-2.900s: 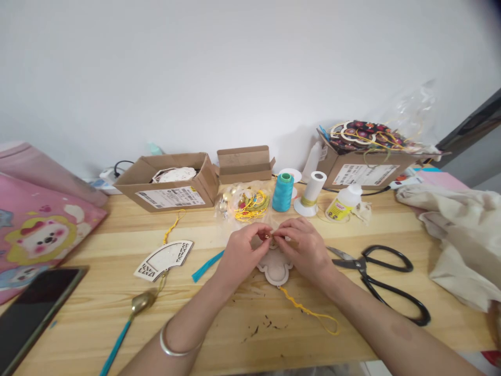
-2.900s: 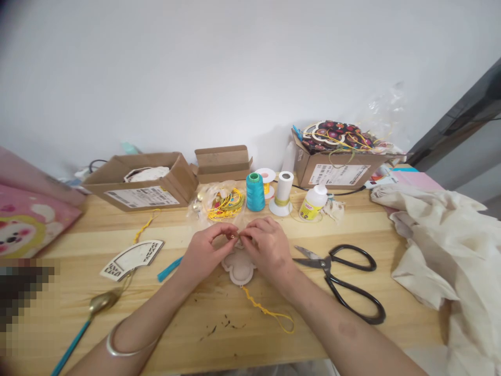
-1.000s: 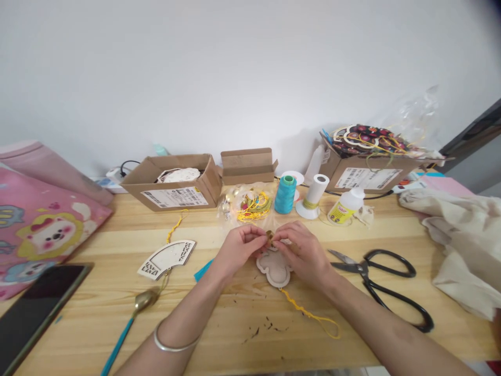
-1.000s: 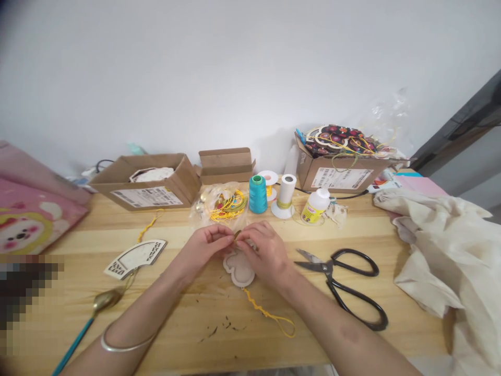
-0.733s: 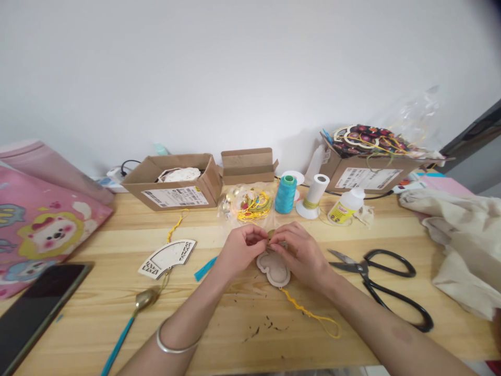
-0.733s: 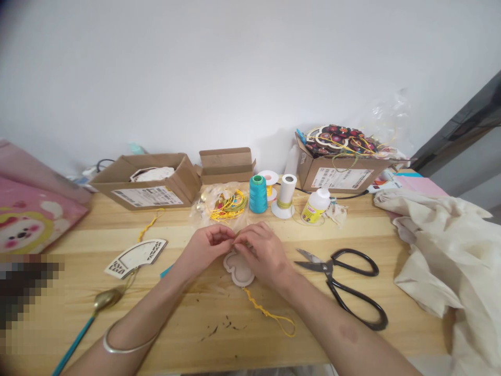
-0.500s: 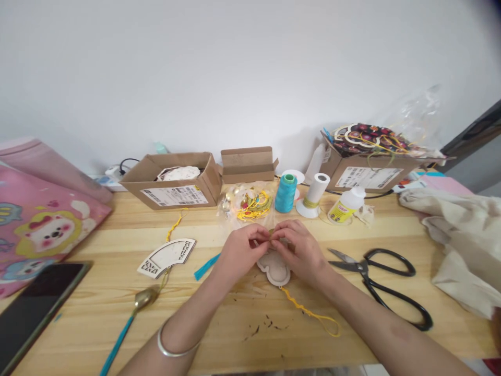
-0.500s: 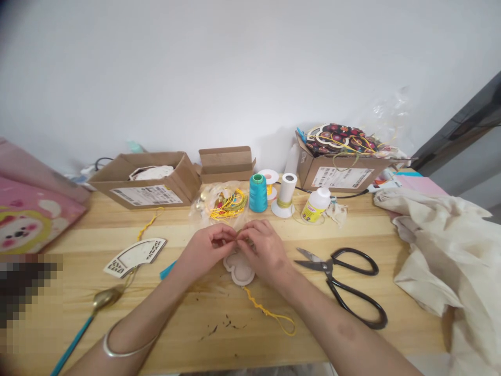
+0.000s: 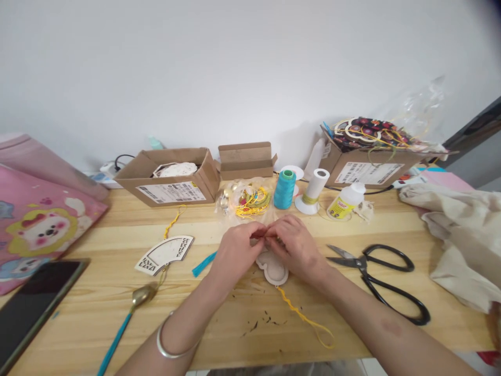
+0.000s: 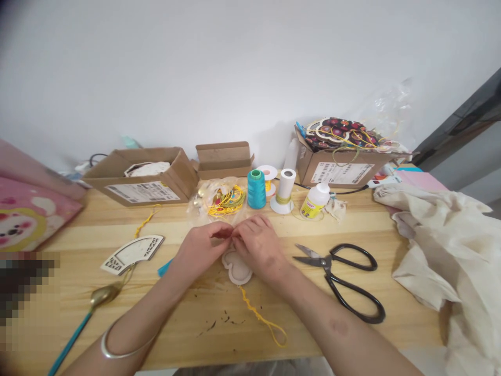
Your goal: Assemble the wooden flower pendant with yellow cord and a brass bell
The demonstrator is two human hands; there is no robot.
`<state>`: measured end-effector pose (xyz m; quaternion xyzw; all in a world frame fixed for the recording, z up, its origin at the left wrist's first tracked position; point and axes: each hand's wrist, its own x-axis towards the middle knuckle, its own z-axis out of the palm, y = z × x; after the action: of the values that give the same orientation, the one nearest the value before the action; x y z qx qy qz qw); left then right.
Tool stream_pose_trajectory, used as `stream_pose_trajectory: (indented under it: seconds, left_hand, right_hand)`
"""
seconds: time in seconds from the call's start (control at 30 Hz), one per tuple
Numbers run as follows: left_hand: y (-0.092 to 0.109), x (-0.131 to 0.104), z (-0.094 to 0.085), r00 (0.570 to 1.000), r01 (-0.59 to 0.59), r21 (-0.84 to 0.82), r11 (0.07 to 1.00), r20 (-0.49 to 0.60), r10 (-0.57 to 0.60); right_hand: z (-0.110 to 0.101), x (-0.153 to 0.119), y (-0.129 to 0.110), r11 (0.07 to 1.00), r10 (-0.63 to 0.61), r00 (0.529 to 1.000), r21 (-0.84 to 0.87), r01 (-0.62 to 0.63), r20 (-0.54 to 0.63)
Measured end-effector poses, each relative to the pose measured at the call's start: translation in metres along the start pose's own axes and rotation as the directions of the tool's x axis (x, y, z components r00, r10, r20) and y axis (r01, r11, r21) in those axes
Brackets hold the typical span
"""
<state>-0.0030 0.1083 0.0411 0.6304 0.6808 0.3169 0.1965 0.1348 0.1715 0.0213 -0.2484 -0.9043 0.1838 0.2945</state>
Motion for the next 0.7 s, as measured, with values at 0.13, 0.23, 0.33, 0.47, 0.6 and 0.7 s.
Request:
stream_pose_trajectory:
  seconds: [0.13, 0.23, 0.33, 0.47, 0.6, 0.7]
  left_hand:
    - [-0.001, 0.001, 0.002, 0.997, -0.059, 0.068, 0.996, -0.047, 0.062]
    - [-0.005, 0.003, 0.003, 0.989, -0.121, 0.077, 0.990, -0.079, 0.127]
    - [-0.010, 0.006, 0.004, 0.985, -0.146, 0.037, 0.989, -0.088, 0.148]
    - [-0.016, 0.008, 0.008, 0.994, -0.094, -0.111, 0.989, -0.072, 0.086]
    - [-0.016, 0.008, 0.010, 0.994, -0.089, -0.141, 0.986, -0.073, 0.079]
    - [-0.014, 0.008, 0.008, 0.987, -0.149, -0.055, 0.987, -0.076, 0.145]
  right_hand:
    - [0.001, -0.002, 0.000, 0.994, 0.105, 0.994, 0.014, -0.105, -0.017]
    - [0.004, -0.003, 0.001, 0.965, 0.237, 0.971, 0.123, -0.232, -0.023]
    - [0.007, -0.004, 0.004, 0.899, 0.348, 0.938, 0.279, -0.337, 0.012]
    - [0.007, -0.005, 0.005, 0.846, 0.392, 0.918, 0.372, -0.383, 0.054]
    - [0.005, -0.006, 0.006, 0.859, 0.390, 0.920, 0.344, -0.378, 0.039]
    - [0.005, -0.006, 0.007, 0.852, 0.400, 0.915, 0.347, -0.392, 0.050]
